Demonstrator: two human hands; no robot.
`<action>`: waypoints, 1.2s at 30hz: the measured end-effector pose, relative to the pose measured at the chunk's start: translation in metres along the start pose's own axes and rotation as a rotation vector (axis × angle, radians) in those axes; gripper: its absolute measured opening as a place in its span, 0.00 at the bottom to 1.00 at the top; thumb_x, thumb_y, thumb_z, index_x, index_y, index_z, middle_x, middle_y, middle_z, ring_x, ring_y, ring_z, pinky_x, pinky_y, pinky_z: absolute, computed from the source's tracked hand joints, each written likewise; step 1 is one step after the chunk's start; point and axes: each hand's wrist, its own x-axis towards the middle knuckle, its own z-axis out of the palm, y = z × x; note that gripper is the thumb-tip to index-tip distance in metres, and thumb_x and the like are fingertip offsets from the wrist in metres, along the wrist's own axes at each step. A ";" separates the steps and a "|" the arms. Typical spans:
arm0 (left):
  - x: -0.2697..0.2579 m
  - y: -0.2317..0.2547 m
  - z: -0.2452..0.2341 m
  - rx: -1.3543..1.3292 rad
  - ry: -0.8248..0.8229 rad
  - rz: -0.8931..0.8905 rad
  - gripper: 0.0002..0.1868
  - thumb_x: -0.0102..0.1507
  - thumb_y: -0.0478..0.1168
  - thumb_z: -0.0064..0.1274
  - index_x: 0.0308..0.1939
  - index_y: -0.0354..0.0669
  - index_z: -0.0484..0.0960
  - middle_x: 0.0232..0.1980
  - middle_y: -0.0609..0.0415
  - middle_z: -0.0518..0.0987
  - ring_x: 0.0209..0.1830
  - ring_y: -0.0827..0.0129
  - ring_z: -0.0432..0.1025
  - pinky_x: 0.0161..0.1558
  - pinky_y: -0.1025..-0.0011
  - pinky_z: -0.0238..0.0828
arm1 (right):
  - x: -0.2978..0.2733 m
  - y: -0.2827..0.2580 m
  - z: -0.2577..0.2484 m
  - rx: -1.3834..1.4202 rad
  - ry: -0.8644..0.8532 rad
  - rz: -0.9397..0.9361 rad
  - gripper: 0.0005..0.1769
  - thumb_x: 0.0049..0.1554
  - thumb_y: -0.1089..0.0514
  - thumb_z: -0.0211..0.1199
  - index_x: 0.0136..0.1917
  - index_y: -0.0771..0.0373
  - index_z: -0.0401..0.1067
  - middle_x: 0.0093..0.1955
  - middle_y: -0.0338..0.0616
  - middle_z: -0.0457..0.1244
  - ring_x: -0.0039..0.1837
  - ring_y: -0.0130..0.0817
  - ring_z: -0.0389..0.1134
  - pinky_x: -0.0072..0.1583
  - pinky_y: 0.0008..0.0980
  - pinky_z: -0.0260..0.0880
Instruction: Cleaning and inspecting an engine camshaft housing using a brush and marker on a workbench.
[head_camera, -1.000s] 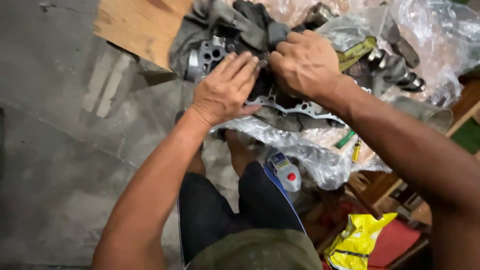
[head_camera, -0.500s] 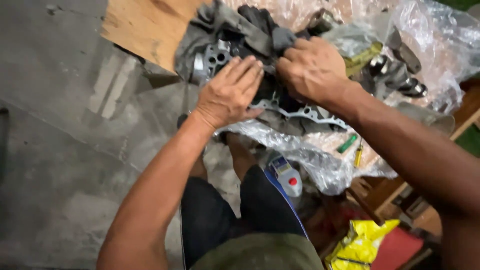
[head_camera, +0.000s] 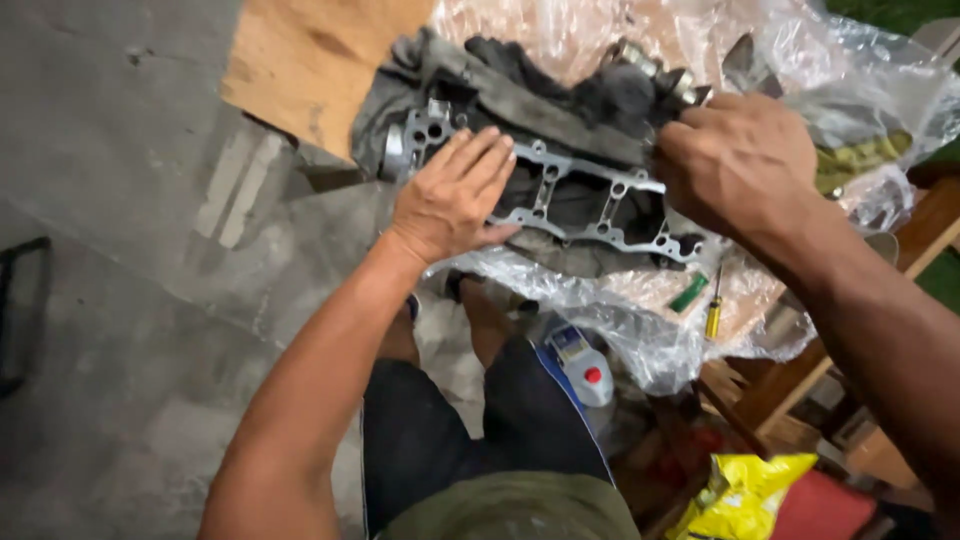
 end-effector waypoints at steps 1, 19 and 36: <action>0.003 -0.002 -0.001 0.012 0.003 0.009 0.43 0.64 0.73 0.54 0.61 0.34 0.83 0.66 0.42 0.77 0.69 0.52 0.69 0.70 0.55 0.65 | -0.001 0.005 -0.002 0.001 0.013 0.007 0.20 0.72 0.55 0.47 0.37 0.50 0.64 0.30 0.27 0.58 0.33 0.25 0.55 0.38 0.26 0.63; 0.042 0.023 -0.027 0.167 -0.273 -0.122 0.52 0.56 0.82 0.54 0.73 0.55 0.68 0.63 0.48 0.68 0.61 0.56 0.65 0.64 0.58 0.57 | -0.162 0.055 0.094 1.142 0.260 0.461 0.16 0.76 0.66 0.41 0.67 0.76 0.67 0.61 0.67 0.64 0.63 0.52 0.63 0.64 0.49 0.60; 0.025 0.040 0.003 0.165 -0.247 0.053 0.37 0.69 0.73 0.52 0.66 0.50 0.82 0.78 0.50 0.65 0.80 0.54 0.50 0.77 0.51 0.49 | -0.204 -0.092 0.098 1.306 0.374 0.688 0.09 0.55 0.58 0.70 0.45 0.66 0.76 0.41 0.44 0.69 0.43 0.32 0.68 0.48 0.31 0.66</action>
